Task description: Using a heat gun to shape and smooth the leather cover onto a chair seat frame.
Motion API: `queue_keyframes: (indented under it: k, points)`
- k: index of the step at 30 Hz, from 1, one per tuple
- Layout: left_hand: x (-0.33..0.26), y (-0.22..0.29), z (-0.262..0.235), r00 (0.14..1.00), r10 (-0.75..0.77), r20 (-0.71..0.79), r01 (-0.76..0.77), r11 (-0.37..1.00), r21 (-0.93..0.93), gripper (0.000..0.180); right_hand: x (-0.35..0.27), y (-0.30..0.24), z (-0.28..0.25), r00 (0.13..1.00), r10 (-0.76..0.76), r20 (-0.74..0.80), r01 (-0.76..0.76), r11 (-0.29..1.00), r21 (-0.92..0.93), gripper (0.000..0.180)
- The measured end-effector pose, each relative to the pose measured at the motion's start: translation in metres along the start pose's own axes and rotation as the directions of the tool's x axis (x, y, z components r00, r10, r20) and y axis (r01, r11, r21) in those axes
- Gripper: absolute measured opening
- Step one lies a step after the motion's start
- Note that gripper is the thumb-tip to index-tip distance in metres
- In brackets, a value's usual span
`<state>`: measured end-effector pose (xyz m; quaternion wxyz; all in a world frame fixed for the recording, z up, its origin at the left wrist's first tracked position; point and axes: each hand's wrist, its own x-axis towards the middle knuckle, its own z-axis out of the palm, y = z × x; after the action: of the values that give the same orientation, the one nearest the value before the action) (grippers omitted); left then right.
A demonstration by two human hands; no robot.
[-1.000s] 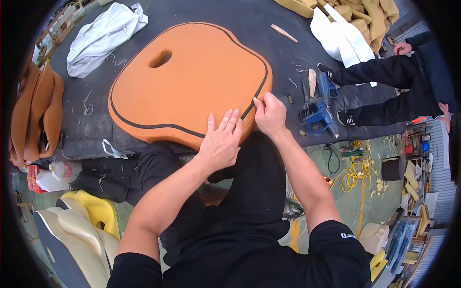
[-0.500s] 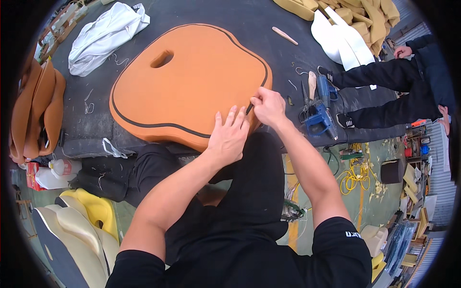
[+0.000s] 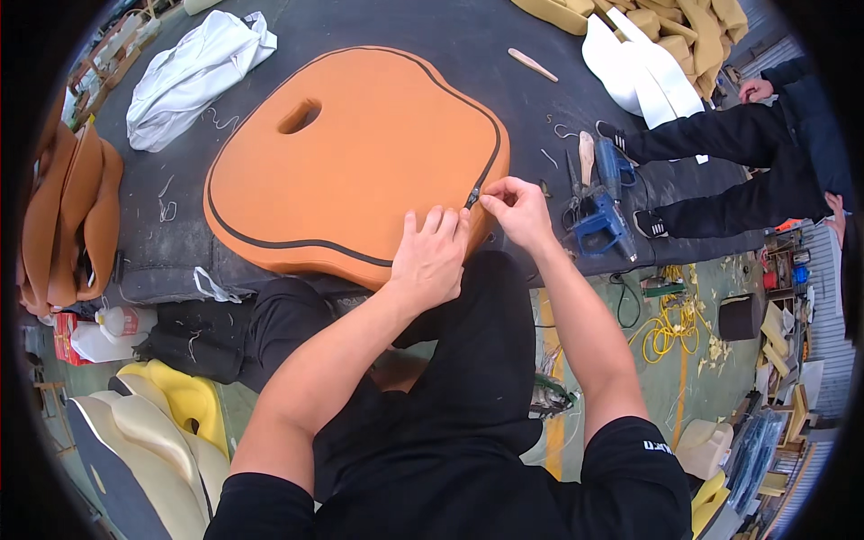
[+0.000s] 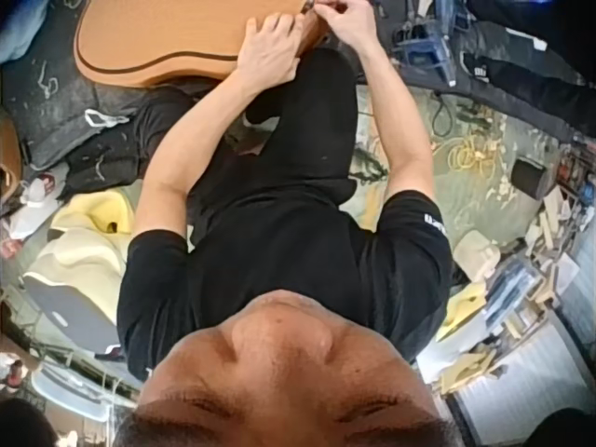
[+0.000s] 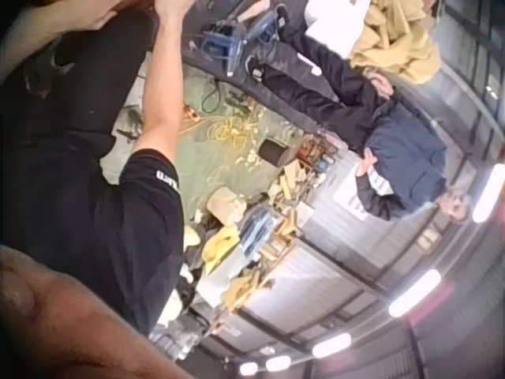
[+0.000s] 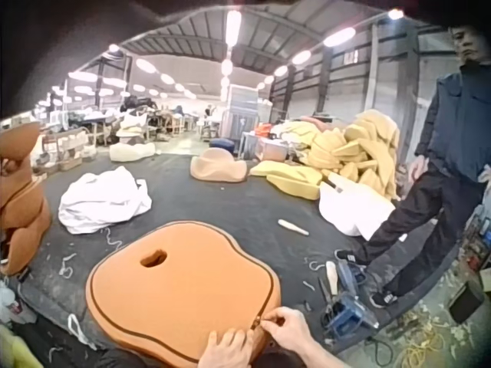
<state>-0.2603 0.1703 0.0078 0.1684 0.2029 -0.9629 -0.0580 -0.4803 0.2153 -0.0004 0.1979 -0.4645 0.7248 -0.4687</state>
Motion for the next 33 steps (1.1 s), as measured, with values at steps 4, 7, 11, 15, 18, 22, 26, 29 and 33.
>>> queue_keyframes:
  k: [4,7,11,15,18,22,26,29,33]
  points:
    - [0.000,0.001,0.000,1.000,0.004,0.031,-0.004,1.000,0.023,0.076,0.008,-0.030,0.004,0.992,0.127,0.005,-0.117,0.923,-0.367,0.013]
    - [0.000,0.002,-0.001,0.996,-0.029,0.083,0.027,0.999,0.019,0.076,0.013,-0.043,0.027,0.998,0.049,-0.041,-0.064,0.798,-0.599,0.015]
    - [-0.003,0.001,-0.001,0.998,-0.015,0.054,0.014,1.000,0.023,0.076,0.022,-0.034,0.002,0.973,0.227,0.038,-0.208,0.939,-0.273,0.025]
    - [-0.001,0.005,-0.001,1.000,-0.002,0.007,0.002,1.000,0.021,0.084,0.019,-0.011,-0.011,0.989,0.135,0.060,-0.131,0.990,-0.061,0.017]
    - [-0.002,0.003,-0.001,1.000,-0.009,0.007,0.008,1.000,0.028,0.084,0.018,-0.015,-0.010,0.984,0.123,0.129,-0.121,0.992,-0.023,0.017]
    - [0.000,0.003,-0.002,1.000,-0.012,0.001,0.012,1.000,0.021,0.083,0.018,-0.040,0.000,0.990,0.103,0.091,-0.067,0.940,-0.335,0.012]
    - [-0.004,0.002,0.002,1.000,-0.007,-0.003,0.007,1.000,0.023,0.080,0.008,-0.047,0.002,0.938,-0.233,0.255,0.331,0.818,-0.470,0.017]
    - [-0.003,0.002,0.002,0.999,-0.005,0.035,0.005,1.000,0.007,0.076,-0.001,-0.057,0.000,0.874,-0.306,0.378,0.473,0.717,-0.513,0.012]
    - [-0.002,0.002,0.003,1.000,0.000,0.003,0.000,1.000,0.008,0.071,0.005,-0.057,0.001,0.732,-0.356,0.581,0.680,0.445,-0.583,0.009]
